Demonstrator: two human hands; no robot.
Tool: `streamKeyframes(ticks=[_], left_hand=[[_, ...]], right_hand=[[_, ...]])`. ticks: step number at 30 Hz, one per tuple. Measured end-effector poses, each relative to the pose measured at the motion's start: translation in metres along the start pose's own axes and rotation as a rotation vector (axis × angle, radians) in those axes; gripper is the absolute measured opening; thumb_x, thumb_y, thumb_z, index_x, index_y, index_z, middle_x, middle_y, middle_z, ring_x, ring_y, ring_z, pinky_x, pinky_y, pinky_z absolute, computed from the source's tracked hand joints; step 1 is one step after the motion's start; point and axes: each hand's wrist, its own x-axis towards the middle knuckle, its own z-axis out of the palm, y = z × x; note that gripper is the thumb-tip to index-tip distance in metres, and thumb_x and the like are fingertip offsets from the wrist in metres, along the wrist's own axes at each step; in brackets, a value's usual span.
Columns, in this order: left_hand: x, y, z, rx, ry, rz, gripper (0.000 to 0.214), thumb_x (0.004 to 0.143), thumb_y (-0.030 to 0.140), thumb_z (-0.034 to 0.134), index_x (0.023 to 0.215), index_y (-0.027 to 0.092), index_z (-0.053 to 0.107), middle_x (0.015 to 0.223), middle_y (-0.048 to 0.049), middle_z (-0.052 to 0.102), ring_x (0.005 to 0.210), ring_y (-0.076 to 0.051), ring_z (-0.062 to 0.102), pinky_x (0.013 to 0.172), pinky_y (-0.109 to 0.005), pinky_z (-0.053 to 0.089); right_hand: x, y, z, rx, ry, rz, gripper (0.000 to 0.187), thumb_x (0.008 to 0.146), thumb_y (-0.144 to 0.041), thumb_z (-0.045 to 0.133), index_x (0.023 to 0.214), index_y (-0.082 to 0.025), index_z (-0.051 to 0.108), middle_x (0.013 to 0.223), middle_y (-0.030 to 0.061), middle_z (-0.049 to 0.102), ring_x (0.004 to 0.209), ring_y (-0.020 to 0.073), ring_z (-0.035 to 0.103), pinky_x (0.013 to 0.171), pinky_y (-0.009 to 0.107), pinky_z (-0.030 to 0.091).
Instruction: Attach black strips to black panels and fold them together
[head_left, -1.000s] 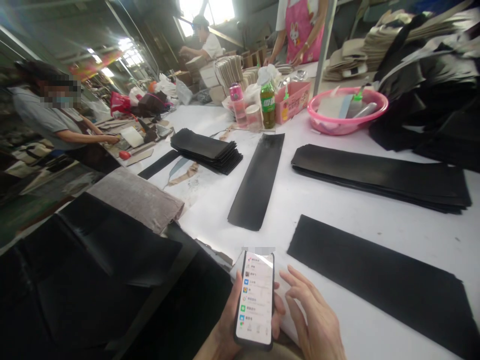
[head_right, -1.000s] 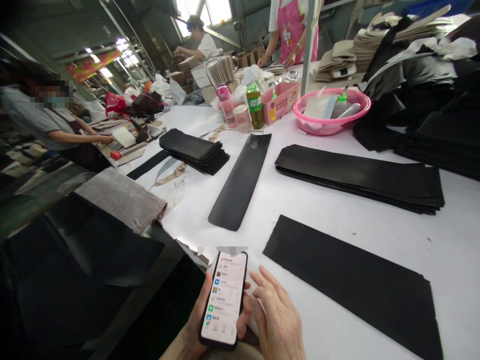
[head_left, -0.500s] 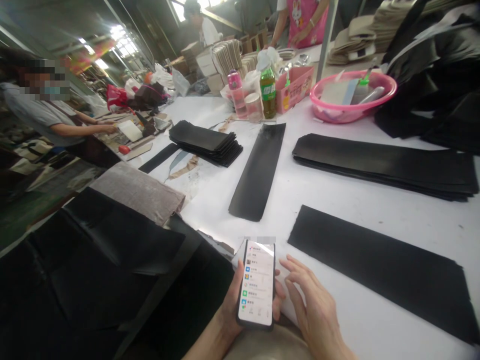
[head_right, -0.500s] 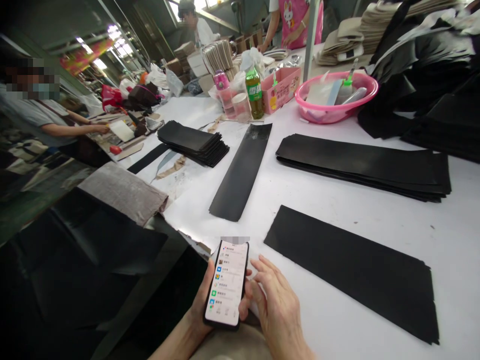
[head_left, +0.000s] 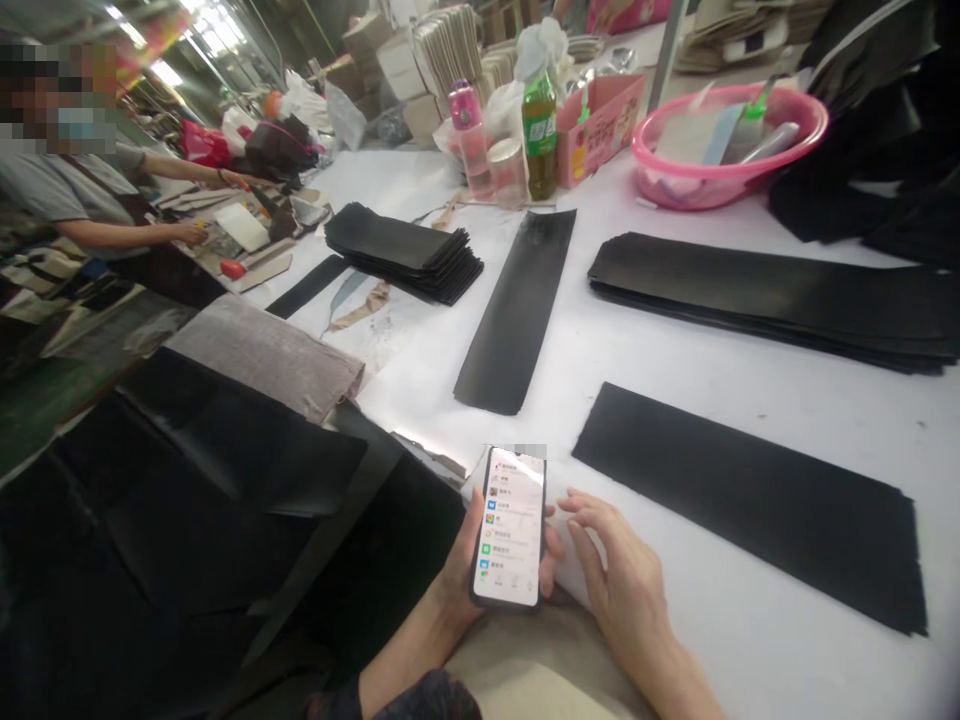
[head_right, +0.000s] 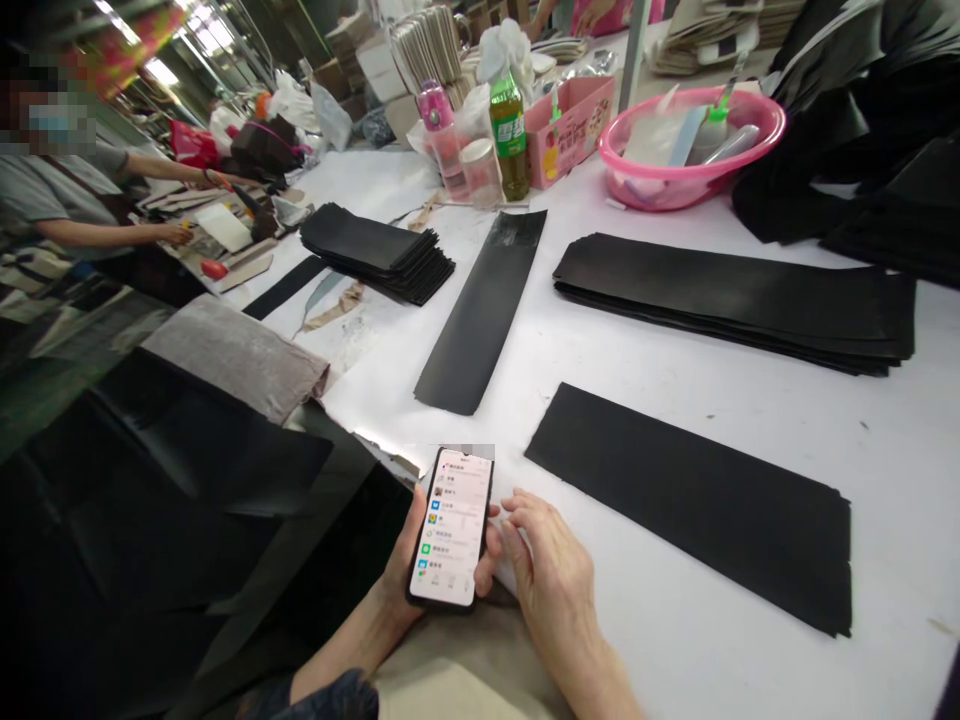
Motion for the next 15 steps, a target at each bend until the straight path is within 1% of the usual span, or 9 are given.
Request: streamKeyframes(ticks=[4,7,10,13,15], left_hand=[[0.001,-0.001,0.0,0.0,-0.001,-0.008,0.091,0.087,0.074,0.016,0.129,0.001,0.049,0.099,-0.0198,0.065,0.069,-0.025,0.065,0.063,-0.034,0.047],[0.001,-0.001,0.0,-0.009,-0.001,0.001,0.091,0.087,0.075,0.015,0.128,0.001,0.05,0.098,-0.0197,0.065,0.069,-0.025,0.065,0.063,-0.034,0.047],[0.0,0.0,0.001,-0.038,0.012,-0.008,0.088,0.087,0.074,0.018,0.127,0.003,0.053,0.102,-0.0194,0.066,0.074,-0.026,0.066,0.066,-0.035,0.047],[-0.003,0.001,0.001,-0.081,0.076,0.002,0.083,0.09,0.07,0.025,0.124,0.001,0.055,0.109,-0.0205,0.065,0.091,-0.028,0.064,0.082,-0.038,0.047],[-0.004,0.002,0.001,-0.084,0.121,0.012,0.081,0.09,0.068,0.029,0.123,-0.001,0.056,0.109,-0.0212,0.065,0.097,-0.028,0.063,0.089,-0.039,0.045]], right_hand=[[0.0,0.0,0.0,0.007,-0.006,0.016,0.012,0.095,-0.018,0.047,0.1,-0.021,0.057,0.1,0.0062,0.07,0.102,0.02,0.066,0.082,0.032,0.057],[0.002,-0.003,-0.003,0.02,0.002,-0.012,0.011,0.093,-0.016,0.049,0.098,-0.021,0.057,0.101,0.0067,0.07,0.103,0.0203,0.066,0.083,0.033,0.057],[0.002,-0.009,-0.01,0.04,-0.013,-0.101,0.013,0.091,-0.013,0.051,0.099,-0.02,0.057,0.106,0.0081,0.07,0.109,0.0223,0.064,0.087,0.036,0.057],[-0.001,-0.019,-0.018,0.049,-0.093,-0.235,0.014,0.088,-0.011,0.055,0.099,-0.019,0.059,0.111,0.0097,0.069,0.118,0.0251,0.058,0.091,0.038,0.055],[-0.005,-0.024,-0.022,0.037,-0.17,-0.328,0.011,0.087,-0.011,0.057,0.095,-0.018,0.06,0.113,0.0098,0.069,0.122,0.0262,0.055,0.094,0.038,0.054]])
